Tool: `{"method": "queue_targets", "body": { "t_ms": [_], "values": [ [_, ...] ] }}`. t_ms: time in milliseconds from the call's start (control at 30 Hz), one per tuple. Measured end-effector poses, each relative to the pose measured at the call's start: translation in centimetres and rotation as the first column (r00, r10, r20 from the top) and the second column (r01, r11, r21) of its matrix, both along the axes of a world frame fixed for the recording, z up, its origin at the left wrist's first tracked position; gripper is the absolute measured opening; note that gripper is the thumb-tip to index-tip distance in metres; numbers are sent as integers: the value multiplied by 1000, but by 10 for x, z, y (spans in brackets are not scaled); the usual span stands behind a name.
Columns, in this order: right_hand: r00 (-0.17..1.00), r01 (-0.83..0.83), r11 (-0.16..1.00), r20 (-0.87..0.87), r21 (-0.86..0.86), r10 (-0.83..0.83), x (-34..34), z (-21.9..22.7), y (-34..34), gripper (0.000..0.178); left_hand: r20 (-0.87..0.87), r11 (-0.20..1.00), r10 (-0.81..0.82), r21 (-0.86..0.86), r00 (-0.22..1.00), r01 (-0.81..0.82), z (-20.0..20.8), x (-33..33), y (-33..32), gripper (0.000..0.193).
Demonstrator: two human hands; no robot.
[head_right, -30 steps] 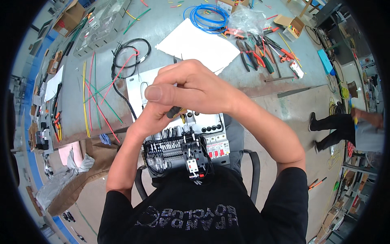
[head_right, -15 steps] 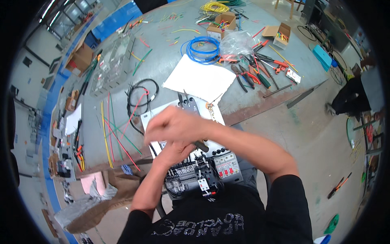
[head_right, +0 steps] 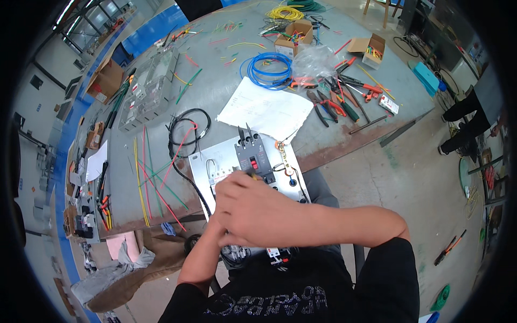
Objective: The person strips and connects multiple colored wires to terminals on an electrical panel using a screwdriver and pliers. They tighten connections, route wires, and continue attaching additional wires to the panel throughout the clip.
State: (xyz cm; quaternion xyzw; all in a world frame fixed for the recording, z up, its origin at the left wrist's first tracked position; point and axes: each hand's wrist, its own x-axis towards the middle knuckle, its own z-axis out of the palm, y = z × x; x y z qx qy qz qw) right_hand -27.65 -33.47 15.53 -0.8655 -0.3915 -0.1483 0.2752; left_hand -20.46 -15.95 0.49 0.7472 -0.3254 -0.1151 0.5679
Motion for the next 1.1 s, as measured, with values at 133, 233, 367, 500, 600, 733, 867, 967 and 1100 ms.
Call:
{"method": "queue_targets", "body": {
  "t_ms": [133, 233, 367, 500, 600, 733, 867, 967, 1100],
  "values": [
    [998, -21, 996, -56, -83, 16, -27, 15, -20, 41, 218, 999, 51, -17, 974, -49, 34, 2, -11, 17],
    [990, 76, 985, -108, -156, -93, -32, 20, -43, 43, 274, 996, 81, -56, 958, -69, 24, 2, -14, 17],
    [944, 329, 940, 36, -87, -327, -18, 8, -48, 43, 278, 997, 71, 19, 958, -79, 34, -2, -19, 23],
    [932, 353, 923, -31, -153, -362, 8, -1, -34, 49, 426, 998, -44, 66, 904, 18, 18, 2, -13, 25],
    [973, 230, 973, -21, -32, -231, 14, -11, -11, 50, 471, 996, -80, 78, 878, 49, 12, 3, -13, 27],
    [997, 41, 997, -60, 64, -38, 1, -4, -11, 50, 426, 992, -113, 96, 898, 79, 11, 2, -11, 29],
    [992, 93, 995, -85, 29, -90, -17, 8, -40, 43, 367, 993, -110, 83, 924, 85, 13, 1, -9, 31],
    [966, 260, 964, -27, 53, -259, -13, 3, -67, 35, 380, 997, -43, 74, 924, 16, 18, -2, -11, 25],
    [885, 463, 849, -173, 255, -432, 3, -27, -88, 24, 465, 994, 66, 51, 883, -101, 24, 1, -20, 18]
  ]
}}
